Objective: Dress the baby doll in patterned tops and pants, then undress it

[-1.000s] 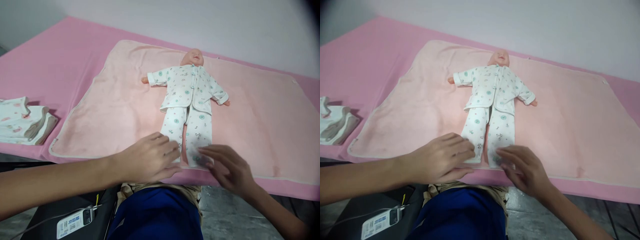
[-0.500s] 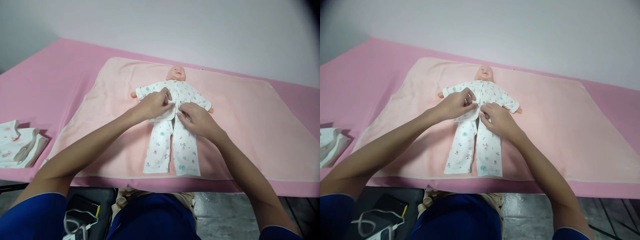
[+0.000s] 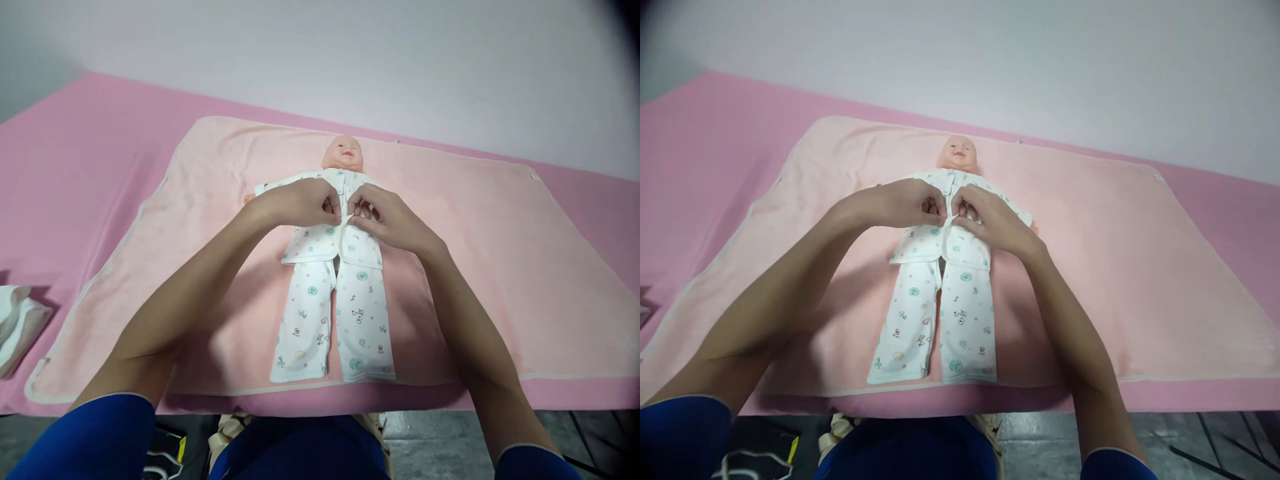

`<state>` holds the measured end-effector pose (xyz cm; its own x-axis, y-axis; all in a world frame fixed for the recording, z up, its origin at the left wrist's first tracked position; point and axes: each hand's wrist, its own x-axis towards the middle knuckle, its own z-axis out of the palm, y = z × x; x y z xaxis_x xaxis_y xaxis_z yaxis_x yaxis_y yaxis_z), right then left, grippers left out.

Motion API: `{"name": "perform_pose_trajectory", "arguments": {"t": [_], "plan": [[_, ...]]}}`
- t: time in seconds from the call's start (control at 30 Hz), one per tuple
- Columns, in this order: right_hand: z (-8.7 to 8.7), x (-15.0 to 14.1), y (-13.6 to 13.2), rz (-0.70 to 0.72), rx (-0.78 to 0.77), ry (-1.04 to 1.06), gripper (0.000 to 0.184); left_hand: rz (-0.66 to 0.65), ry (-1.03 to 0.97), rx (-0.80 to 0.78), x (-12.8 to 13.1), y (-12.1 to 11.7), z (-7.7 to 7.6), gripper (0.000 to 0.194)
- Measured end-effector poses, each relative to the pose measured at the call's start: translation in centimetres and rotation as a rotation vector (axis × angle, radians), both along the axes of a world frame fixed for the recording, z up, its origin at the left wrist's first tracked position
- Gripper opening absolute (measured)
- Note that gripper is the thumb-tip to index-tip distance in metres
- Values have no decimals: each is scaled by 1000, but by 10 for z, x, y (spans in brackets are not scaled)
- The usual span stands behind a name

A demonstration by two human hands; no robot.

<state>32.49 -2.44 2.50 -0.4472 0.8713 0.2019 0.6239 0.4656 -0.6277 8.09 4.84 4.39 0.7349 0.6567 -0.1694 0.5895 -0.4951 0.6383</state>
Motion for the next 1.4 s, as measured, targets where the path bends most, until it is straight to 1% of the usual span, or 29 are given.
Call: {"name": "perform_pose_trajectory", "arguments": {"t": [0.07, 0.2, 0.27, 0.33, 0.43, 0.53, 0.7, 0.8, 0.87, 1.0, 1.07, 1.2, 1.4], "plan": [[-2, -2, -1, -23, -28, 78, 19, 13, -17, -24, 0, 1, -2, 25], [-2, 0, -6, -73, -162, 232, 30, 23, -81, -104, 0, 1, -6, 26], [-3, 0, -8, -106, -203, 252, 31, 32, -103, -121, -1, 1, -9, 24], [-4, -2, -10, -153, -209, 256, 30, 43, -117, -118, -1, 0, -12, 21], [-7, -7, -12, -225, -171, 273, 25, 64, -124, -101, 0, 0, -16, 19], [-8, -11, -14, -261, -115, 258, 19, 77, -121, -111, 0, 0, -18, 21], [-11, -13, -17, -264, -30, 228, 11, 64, -156, -178, -1, 3, -20, 21], [-15, -13, -15, -254, 30, 253, 7, 65, -175, -203, -2, 4, -22, 18], [-19, -13, -14, -259, 67, 276, 8, 54, -190, -214, -3, 5, -23, 18], [-25, -14, -12, -268, 72, 288, 13, 17, -221, -211, -6, 6, -26, 22], [-27, -14, -12, -265, 84, 267, 15, 10, -236, -199, -7, 7, -28, 23], [-29, -16, -12, -238, 155, 209, 17, 14, -259, -198, -8, 7, -31, 22], [-33, -20, -14, -238, 245, 113, 20, 42, -278, -239, -8, 5, -27, 23]]}}
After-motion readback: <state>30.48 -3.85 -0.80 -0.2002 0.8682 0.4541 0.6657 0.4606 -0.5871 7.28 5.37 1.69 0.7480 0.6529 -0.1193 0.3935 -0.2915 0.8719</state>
